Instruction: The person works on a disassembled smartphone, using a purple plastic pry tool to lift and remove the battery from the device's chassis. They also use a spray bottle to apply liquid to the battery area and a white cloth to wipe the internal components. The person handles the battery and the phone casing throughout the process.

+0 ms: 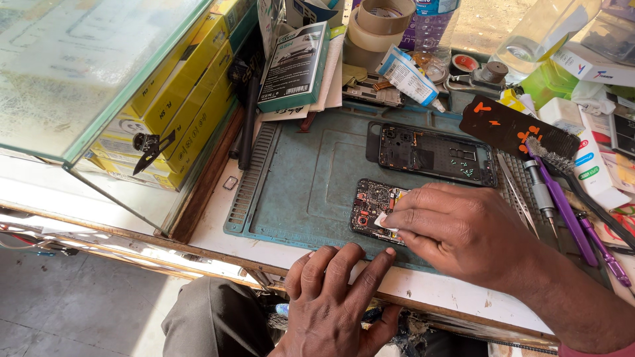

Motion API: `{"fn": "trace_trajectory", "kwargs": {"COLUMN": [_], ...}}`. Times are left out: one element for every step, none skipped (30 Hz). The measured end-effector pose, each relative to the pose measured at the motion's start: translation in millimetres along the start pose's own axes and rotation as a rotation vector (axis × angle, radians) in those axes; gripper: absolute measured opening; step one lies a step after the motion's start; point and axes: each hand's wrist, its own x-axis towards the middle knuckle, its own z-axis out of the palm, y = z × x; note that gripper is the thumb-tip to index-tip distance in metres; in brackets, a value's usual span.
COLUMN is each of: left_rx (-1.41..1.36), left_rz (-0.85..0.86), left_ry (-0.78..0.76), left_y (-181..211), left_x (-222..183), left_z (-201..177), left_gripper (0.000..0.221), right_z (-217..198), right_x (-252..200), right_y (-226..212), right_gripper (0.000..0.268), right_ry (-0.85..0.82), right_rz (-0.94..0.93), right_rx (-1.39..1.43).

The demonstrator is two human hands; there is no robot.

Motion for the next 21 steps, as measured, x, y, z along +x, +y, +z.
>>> {"fn": "trace_trajectory", "kwargs": {"left_rx": [-0.005,-0.009,-0.013,-0.012,-0.010,-0.009,-0.004,0.001,0.006,0.004,0.002,0.000,-0.004,-0.008,-0.012,-0.019,-0.025,-0.034,-0.047,-0.060,-0.074], "left_rz": [-0.005,-0.010,-0.015,-0.011,-0.007,-0.004,-0.006,-0.009,-0.011,-0.010,-0.009,-0.009,-0.009,-0.008,-0.007,-0.014,-0.022,-0.029,-0.039,-0.049,-0.059], "left_ry": [-0.012,-0.023,-0.035,-0.033,-0.031,-0.029,-0.025,-0.021,-0.018,-0.020,-0.021,-0.023,-0.020,-0.018,-0.017,-0.030,-0.044,-0.057,-0.078,-0.099,-0.120], "left_y": [0.1,0.3,0.2,-0.1,-0.5,-0.8,-0.7,-0.1,0.1,-0.2,-0.6,-0.9,-0.9,-1.1,-1.0,-0.8,-0.4,0.1,0.1,0.2,0.3], "left_x": [-0.4,-0.7,-0.9,-0.9,-0.8,-0.7,-0.7,-0.8,-1.0,-1.0,-1.0,-0.7,-0.4,0.0,0.6,1.1,1.9,3.0,4.0,4.7,5.7], "left_z": [0.2,0.1,-0.2,-0.5,-0.9,-1.3,-1.5,-1.7,-2.0,-2.4,-2.9,-3.5,-3.9,-4.5,-5.2,-6.1,-7.0,-7.7,-8.8,-10.4,-12.1], "left_gripper": [0.072,0.072,0.071,0.071,0.071,0.070,0.071,0.071,0.071,0.071,0.072,0.072,0.072,0.073,0.074,0.075,0.076,0.077,0.078,0.080,0.081], "right_z": [0.3,0.5,0.6,0.3,0.0,-0.6,-1.4,-1.7,-2.5,-4.0,-4.7,-4.7,-4.7,-4.4,-4.1,-3.3,-2.4,-1.9,-1.4,-1.0,-0.7], "right_x": [-0.4,-0.4,-0.2,0.1,0.6,1.2,2.2,3.2,3.8,3.8,4.3,5.3,6.0,6.1,5.8,5.8,5.7,5.5,5.5,5.2,5.1], "right_y": [0.0,-0.1,-0.2,-0.3,-0.4,-0.4,-0.3,-0.3,-0.5,-0.6,-0.4,0.5,1.7,3.1,4.8,6.7,8.7,10.9,13.1,14.7,15.7], "right_gripper": [0.019,0.020,0.020,0.020,0.019,0.020,0.020,0.020,0.020,0.020,0.020,0.020,0.020,0.021,0.020,0.020,0.019,0.020,0.021,0.022,0.022], "right_ry": [-0.001,-0.003,-0.023,-0.043,-0.064,-0.060,-0.056,-0.052,-0.072,-0.092,-0.112,-0.139,-0.165,-0.190,-0.193,-0.195,-0.197,-0.192,-0.187,-0.182,-0.201], "right_rz": [-0.013,-0.027,-0.003,0.022,0.046,0.030,0.014,-0.002,-0.008,-0.013,-0.019,0.009,0.037,0.065,0.067,0.068,0.068,0.049,0.029,0.011,0.040], "right_rx": [-0.013,-0.026,-0.006,0.014,0.033,0.034,0.035,0.037,0.042,0.048,0.053,0.077,0.100,0.124,0.133,0.144,0.154,0.162,0.169,0.177,0.176]}}
